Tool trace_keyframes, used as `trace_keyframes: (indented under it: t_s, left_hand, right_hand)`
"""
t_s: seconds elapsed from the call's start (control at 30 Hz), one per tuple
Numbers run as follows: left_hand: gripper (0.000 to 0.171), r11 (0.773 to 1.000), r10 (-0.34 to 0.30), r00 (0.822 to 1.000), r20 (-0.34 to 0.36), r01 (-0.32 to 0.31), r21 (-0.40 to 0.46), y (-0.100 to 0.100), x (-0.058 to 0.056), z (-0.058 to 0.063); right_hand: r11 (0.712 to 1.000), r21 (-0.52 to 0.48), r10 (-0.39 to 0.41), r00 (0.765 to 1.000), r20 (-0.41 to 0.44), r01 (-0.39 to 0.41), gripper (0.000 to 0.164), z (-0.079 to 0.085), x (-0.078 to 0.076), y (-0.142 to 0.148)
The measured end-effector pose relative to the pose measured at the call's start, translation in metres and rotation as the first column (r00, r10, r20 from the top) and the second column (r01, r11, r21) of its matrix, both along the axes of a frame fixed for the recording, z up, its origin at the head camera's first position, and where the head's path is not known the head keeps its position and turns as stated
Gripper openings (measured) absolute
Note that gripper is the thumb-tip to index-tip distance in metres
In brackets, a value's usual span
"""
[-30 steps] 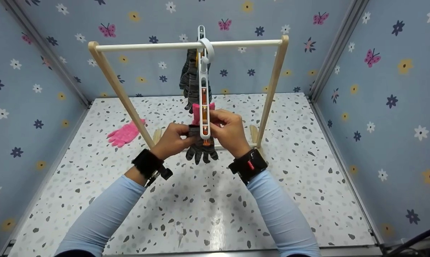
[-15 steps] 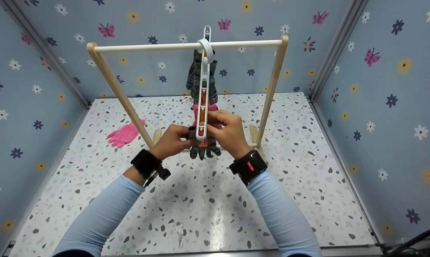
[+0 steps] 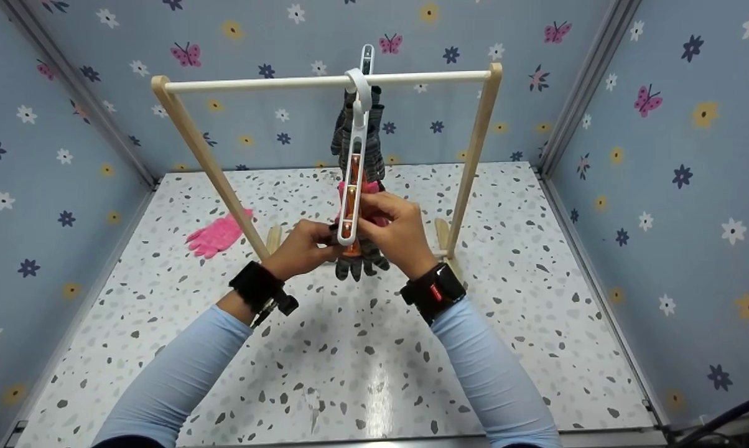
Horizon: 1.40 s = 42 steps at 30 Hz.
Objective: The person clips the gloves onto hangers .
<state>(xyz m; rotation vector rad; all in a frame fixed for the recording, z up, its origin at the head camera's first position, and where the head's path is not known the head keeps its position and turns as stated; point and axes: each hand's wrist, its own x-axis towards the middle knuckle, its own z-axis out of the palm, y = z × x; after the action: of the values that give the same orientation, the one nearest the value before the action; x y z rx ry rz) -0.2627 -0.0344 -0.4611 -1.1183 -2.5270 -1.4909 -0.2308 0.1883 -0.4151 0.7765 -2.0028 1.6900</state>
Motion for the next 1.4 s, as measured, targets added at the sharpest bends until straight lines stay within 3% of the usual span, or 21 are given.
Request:
trace_keyframes:
  t_s: [0.23, 0.7, 1.13, 1.4]
  left_hand:
    - [0.01, 1.0, 0.004, 1.0, -0.002, -0.004, -0.005, 0.001, 0.001, 0.003]
    - [0.009, 1.0, 0.02, 1.0, 0.007, -0.021, 0.015, -0.003, -0.003, 0.0]
    - [0.009, 1.0, 0.022, 1.0, -0.012, -0.022, 0.017, -0.003, -0.005, 0.0]
    - [0.011, 1.0, 0.021, 1.0, -0.017, -0.021, 0.0, -0.003, -0.006, 0.001]
  right_hand:
    - [0.999, -0.022, 0.026, 0.999, -0.029, -0.027, 0.033, 0.0, 0.003, 0.003]
    - [1.0, -0.008, -0.012, 0.996, -0.083, 0.011, 0.03, 0.003, 0.013, 0.011]
    - [0.995, 0.039, 0.1, 0.988, -0.121, -0.096, 0.034, 0.002, 0.027, 0.012]
    - [0.991, 0.101, 0.102, 0.987, -0.125, -0.089, 0.039, 0.0, 0.032, 0.009]
